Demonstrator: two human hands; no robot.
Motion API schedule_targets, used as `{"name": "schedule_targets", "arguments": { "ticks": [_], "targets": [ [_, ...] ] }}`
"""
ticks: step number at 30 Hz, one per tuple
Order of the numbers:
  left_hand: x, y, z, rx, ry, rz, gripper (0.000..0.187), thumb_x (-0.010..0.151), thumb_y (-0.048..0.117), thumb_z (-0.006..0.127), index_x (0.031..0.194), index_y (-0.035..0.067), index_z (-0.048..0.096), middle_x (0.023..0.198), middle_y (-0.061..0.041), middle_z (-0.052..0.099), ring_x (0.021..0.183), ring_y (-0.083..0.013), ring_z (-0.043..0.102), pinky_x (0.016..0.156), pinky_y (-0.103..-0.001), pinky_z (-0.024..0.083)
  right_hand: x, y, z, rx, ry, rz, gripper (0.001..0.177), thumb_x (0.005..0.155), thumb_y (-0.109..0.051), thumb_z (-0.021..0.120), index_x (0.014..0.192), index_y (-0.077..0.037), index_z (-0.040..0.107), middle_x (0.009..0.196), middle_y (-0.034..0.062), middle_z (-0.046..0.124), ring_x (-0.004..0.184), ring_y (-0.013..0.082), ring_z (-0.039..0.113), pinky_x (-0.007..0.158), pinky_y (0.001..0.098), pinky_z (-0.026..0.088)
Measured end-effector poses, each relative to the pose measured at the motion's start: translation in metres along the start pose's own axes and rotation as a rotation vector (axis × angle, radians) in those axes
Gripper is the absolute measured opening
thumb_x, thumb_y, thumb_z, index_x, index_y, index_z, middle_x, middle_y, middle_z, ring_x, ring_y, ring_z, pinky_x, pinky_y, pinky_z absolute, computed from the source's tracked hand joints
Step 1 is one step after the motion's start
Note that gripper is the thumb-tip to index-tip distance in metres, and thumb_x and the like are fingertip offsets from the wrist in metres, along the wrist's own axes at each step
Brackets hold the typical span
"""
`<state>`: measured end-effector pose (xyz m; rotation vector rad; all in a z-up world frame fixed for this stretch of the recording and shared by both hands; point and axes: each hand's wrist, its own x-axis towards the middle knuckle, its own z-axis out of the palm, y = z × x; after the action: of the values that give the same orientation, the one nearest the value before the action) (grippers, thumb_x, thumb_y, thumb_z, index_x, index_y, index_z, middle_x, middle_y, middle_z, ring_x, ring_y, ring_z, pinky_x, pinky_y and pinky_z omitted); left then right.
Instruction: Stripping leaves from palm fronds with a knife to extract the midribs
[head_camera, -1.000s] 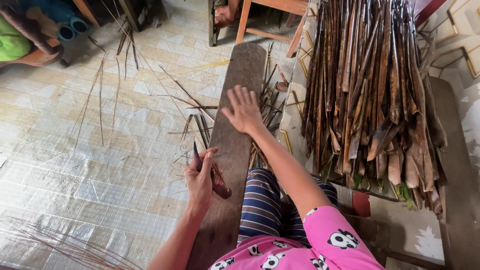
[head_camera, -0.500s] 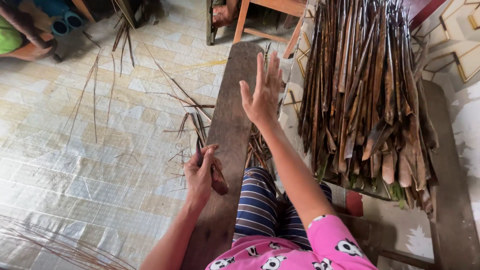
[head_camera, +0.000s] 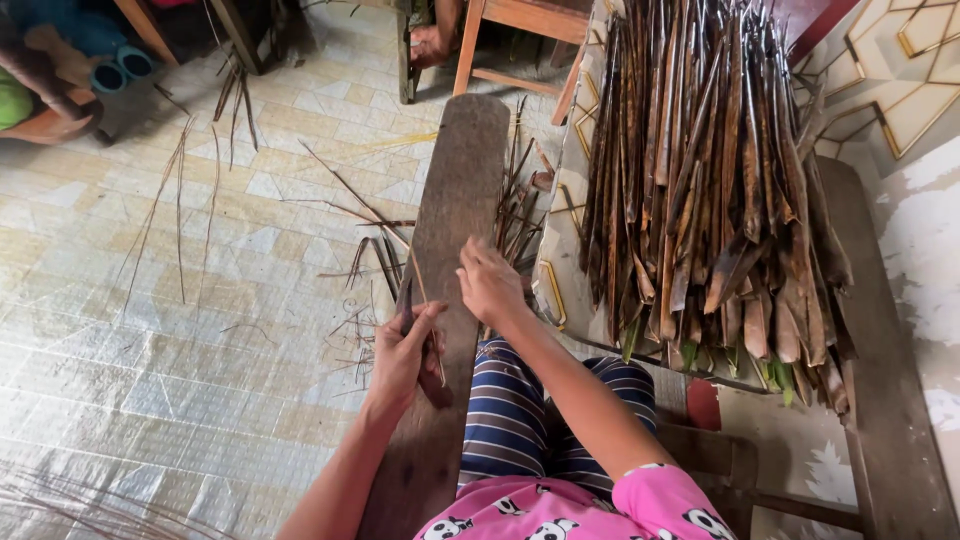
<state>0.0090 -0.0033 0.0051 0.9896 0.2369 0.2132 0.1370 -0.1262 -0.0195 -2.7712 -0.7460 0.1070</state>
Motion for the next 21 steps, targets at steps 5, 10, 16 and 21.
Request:
{"name": "schedule_targets", "arguments": {
  "ticks": [5, 10, 16, 21],
  "targets": [
    [0.001, -0.004, -0.007, -0.195, -0.133, -0.240, 0.024, 0.094, 0.012, 0.060, 0.106, -0.008, 0.064, 0.045, -0.016, 0.045, 0.022, -0.0170, 0.036, 0.020, -0.035, 0.038, -0.005, 0.029, -0.006, 0.187, 0.760, -0.191, 0.012, 0.087, -0.031, 0.070, 0.082, -0.024, 0.062, 0.076, -0.0057, 0.064, 0.071, 0.0151, 0.066, 0.064, 0.0270, 0.051],
    [0.004, -0.013, -0.022, -0.235, -0.287, -0.315, 0.025, 0.095, 0.014, 0.058, 0.110, -0.006, 0.063, 0.047, -0.013, 0.045, 0.024, -0.0166, 0.038, 0.023, -0.034, 0.040, -0.034, -0.009, -0.068, 0.016, 0.705, -0.541, 0.051, 0.092, -0.007, 0.058, 0.140, -0.021, 0.050, 0.155, 0.0062, 0.035, 0.147, 0.0236, 0.022, 0.122, 0.0451, 0.007],
    [0.009, -0.018, -0.031, -0.231, -0.315, -0.417, 0.017, 0.092, 0.010, 0.061, 0.100, -0.004, 0.065, 0.041, -0.014, 0.039, 0.023, -0.0174, 0.033, 0.023, -0.037, 0.039, -0.078, -0.042, -0.106, -0.227, 0.282, -0.569, 0.045, 0.102, -0.043, 0.037, 0.124, -0.014, 0.063, 0.129, 0.0107, 0.061, 0.135, 0.0294, 0.044, 0.118, 0.0585, 0.001],
    [0.009, -0.024, -0.037, -0.224, -0.388, -0.453, 0.007, 0.090, 0.003, 0.063, 0.089, -0.003, 0.065, 0.041, -0.012, 0.039, 0.025, -0.0172, 0.034, 0.025, -0.035, 0.038, -0.081, -0.028, -0.112, -0.250, 0.245, -0.705, 0.014, 0.088, -0.029, 0.066, 0.090, -0.015, 0.068, 0.085, 0.0009, 0.057, 0.100, 0.0231, 0.061, 0.116, 0.0639, 0.013]
  ]
}}
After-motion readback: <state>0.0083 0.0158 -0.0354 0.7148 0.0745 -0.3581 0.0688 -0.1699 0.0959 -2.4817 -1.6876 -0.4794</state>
